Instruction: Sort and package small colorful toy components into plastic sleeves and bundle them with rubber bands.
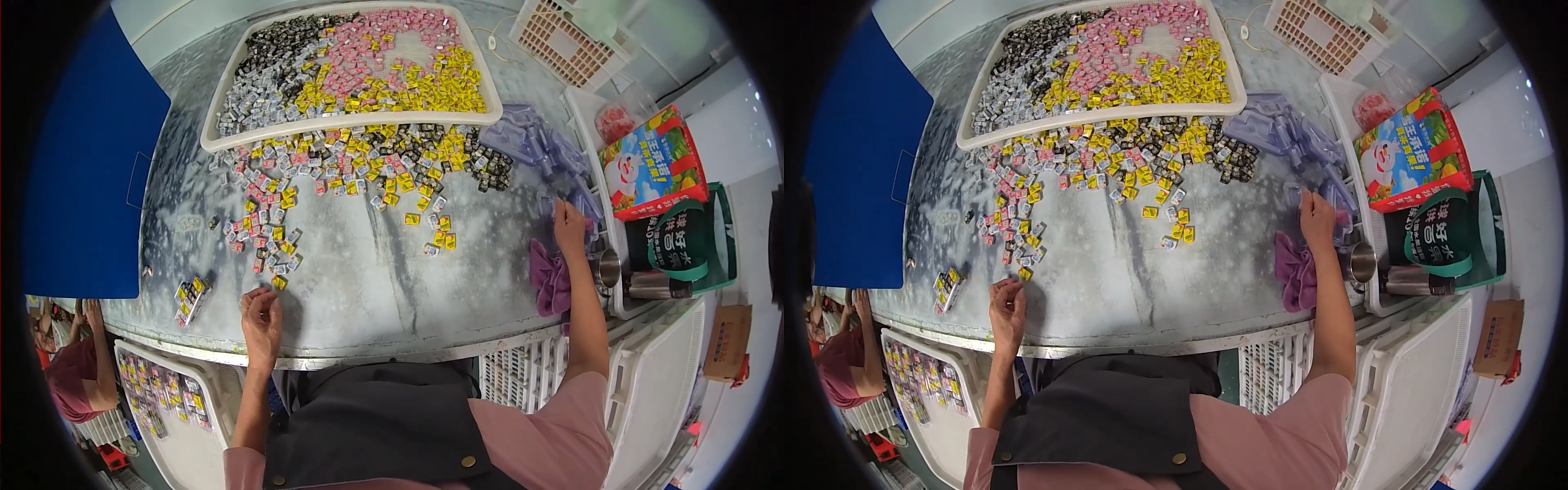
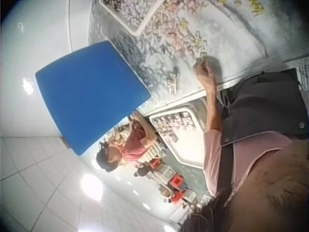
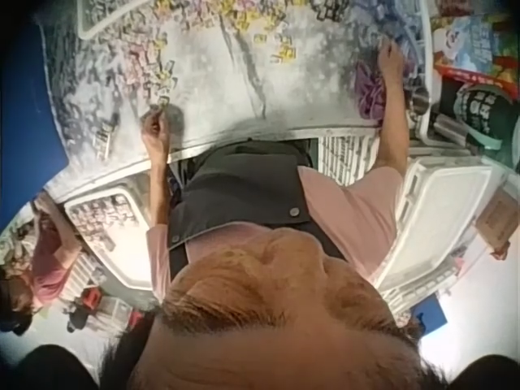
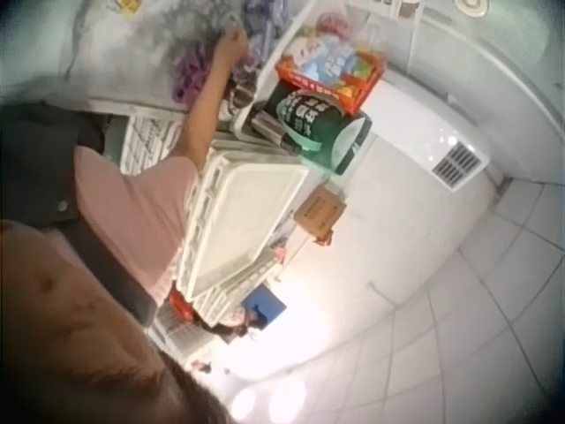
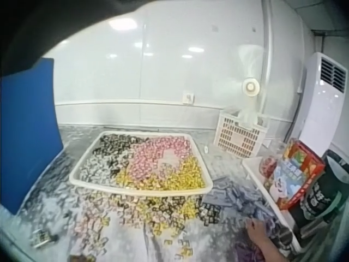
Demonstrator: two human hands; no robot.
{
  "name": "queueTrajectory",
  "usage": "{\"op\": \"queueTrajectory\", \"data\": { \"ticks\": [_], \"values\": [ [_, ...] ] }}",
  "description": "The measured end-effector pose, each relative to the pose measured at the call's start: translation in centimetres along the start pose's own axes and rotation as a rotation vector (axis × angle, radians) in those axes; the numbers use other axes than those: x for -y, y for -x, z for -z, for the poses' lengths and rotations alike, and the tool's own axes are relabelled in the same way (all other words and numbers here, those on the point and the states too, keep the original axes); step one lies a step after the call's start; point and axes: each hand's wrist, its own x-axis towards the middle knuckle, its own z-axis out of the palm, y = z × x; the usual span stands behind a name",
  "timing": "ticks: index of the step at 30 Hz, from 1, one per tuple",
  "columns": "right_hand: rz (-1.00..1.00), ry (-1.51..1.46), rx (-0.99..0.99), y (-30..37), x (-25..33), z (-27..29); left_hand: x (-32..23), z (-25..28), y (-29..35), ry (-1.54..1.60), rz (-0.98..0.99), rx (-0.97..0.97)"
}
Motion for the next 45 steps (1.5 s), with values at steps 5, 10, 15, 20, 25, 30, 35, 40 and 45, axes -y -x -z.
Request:
{"op": "queueTrajectory", "data": {
  "ticks": [5, 10, 15, 20, 25, 30, 35, 40, 45],
  "values": [
    [0.116, 0.292, 0.091, 0.0, 0.3, 1.4, 0.7, 0.2, 0.4, 0.014, 0.015, -0.004],
    [0.343, 0.503, 0.028, -1.0, 9.1, 3.3, 1.2, -0.1, 0.6, 0.021, 0.020, -0.020],
    [0.744, 0.180, 0.052, 3.3, 21.4, -2.2, 0.4, -0.5, 0.6, 0.026, 0.017, -0.037],
    [1.069, -0.080, 0.344, 10.4, 30.1, -10.2, 0.4, -0.4, 1.3, 0.027, -0.023, -0.064],
    [1.127, -0.128, 0.573, 14.2, 32.4, -14.6, -0.4, 0.4, 1.0, -0.074, 0.003, -0.018],
    [0.927, -0.272, 0.574, 12.3, 35.2, -15.9, -0.4, -0.9, -0.9, -0.256, -0.171, -0.090],
    [0.612, -0.225, 0.640, 8.4, 37.5, -20.7, -0.1, -2.4, -3.1, -0.273, -0.203, -0.106],
    [0.637, -0.234, 0.715, 7.1, 37.6, -23.3, -0.4, -3.1, -5.5, -0.252, -0.191, -0.099],
    [0.671, -0.281, 0.773, 5.3, 36.6, -23.3, -0.7, -4.3, -7.8, -0.261, -0.191, -0.118]
  ]
}}
